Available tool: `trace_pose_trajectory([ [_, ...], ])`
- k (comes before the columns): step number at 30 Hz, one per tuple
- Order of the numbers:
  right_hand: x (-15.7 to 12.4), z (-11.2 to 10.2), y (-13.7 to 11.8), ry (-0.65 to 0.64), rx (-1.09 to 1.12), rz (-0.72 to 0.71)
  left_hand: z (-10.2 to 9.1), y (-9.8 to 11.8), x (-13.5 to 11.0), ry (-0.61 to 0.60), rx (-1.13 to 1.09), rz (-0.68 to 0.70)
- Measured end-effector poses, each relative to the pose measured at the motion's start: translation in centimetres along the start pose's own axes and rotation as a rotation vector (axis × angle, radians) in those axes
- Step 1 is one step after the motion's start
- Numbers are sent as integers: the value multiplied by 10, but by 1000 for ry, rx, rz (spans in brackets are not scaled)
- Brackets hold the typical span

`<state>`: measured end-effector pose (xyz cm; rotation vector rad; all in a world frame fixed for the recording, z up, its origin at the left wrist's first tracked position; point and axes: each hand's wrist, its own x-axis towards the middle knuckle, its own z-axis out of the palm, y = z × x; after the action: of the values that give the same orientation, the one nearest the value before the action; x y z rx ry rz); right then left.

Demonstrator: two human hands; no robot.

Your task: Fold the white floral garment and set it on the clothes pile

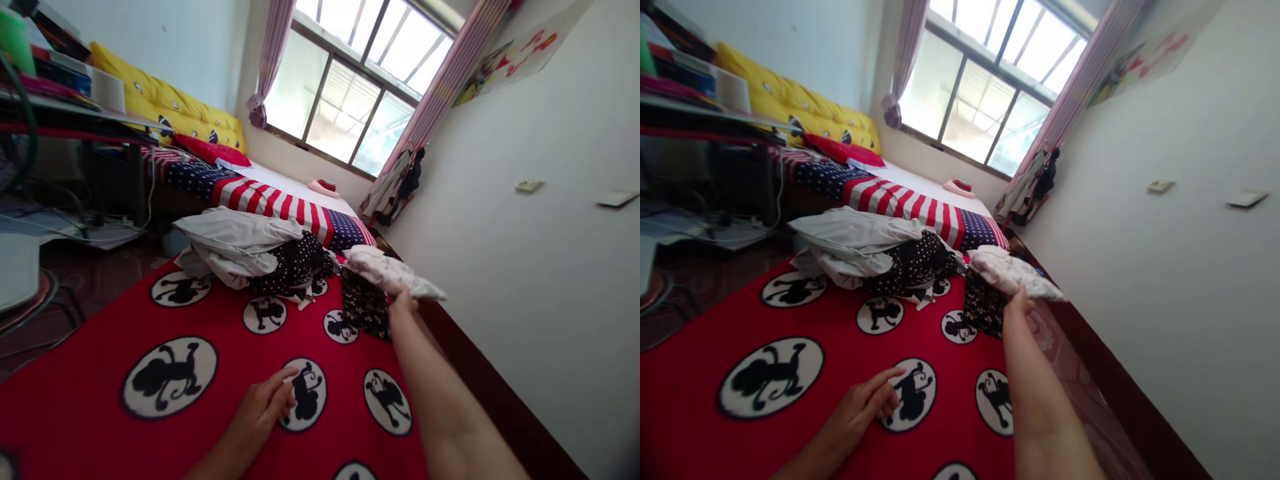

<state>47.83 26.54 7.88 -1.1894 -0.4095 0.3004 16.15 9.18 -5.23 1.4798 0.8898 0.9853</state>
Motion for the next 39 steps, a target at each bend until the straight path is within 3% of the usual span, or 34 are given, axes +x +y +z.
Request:
trace_pose_trajectory([
  [3,-46,-47,64,16,-15,161,0,0,0,-3,18,3],
  [5,-71,-72,82,-43,0,208,1,0,0,-2,32,13],
  [9,-112,-110,81,-183,9,198,2,1,0,0,77,29],
  [15,-179,-152,64,-528,-244,3,2,2,-1,6,70,36],
  [18,-204,-164,57,-633,-314,-65,2,3,-4,9,25,32],
  [23,-222,-178,49,-656,-348,-107,0,7,-12,47,-48,25],
  [39,-222,-182,55,-677,-346,-162,-3,3,-36,161,-83,74],
])
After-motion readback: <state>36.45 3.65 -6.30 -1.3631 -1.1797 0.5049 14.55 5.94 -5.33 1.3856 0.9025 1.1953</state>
